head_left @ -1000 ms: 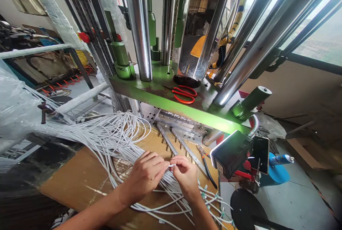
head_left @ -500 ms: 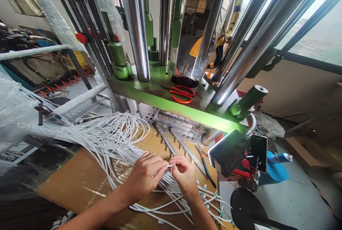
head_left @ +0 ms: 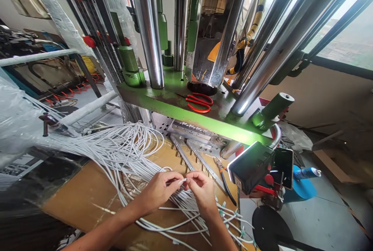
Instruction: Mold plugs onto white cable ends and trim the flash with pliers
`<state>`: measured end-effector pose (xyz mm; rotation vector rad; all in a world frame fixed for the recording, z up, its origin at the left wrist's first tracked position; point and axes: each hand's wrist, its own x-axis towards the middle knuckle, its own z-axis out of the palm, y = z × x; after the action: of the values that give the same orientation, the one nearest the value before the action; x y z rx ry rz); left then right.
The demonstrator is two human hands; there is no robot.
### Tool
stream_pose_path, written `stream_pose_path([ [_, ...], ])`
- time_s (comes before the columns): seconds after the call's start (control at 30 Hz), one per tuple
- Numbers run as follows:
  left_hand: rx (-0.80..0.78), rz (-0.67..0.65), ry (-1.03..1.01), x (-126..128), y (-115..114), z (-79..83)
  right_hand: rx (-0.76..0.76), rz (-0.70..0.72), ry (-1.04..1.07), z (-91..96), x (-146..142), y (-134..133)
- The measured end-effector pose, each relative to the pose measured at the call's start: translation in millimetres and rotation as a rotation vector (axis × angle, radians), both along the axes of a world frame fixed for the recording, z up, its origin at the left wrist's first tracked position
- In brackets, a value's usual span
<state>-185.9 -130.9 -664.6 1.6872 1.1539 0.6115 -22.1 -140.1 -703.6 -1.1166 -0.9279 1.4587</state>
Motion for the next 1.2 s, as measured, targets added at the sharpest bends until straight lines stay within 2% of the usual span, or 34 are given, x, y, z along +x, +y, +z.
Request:
stream_pose_path([
  [0.23,-0.201,0.005,-0.18,-1,5,-12.1,0.034,0.017,-0.003,3.8,2,-1],
  [0.6,-0.221,0.073,-0.149,1,7,-14.7,0.222,-0.032,-0.188,9.0,2,-3],
  [1.0,-0.302,0.105,-0.188,0,4,-10.0,0.064,0.031,-0.064,3.5,6,1],
  [1.2,-0.314,0.13,-0.192,1,4,-13.4,0.047,0.047,-0.017,0.6,4,0],
])
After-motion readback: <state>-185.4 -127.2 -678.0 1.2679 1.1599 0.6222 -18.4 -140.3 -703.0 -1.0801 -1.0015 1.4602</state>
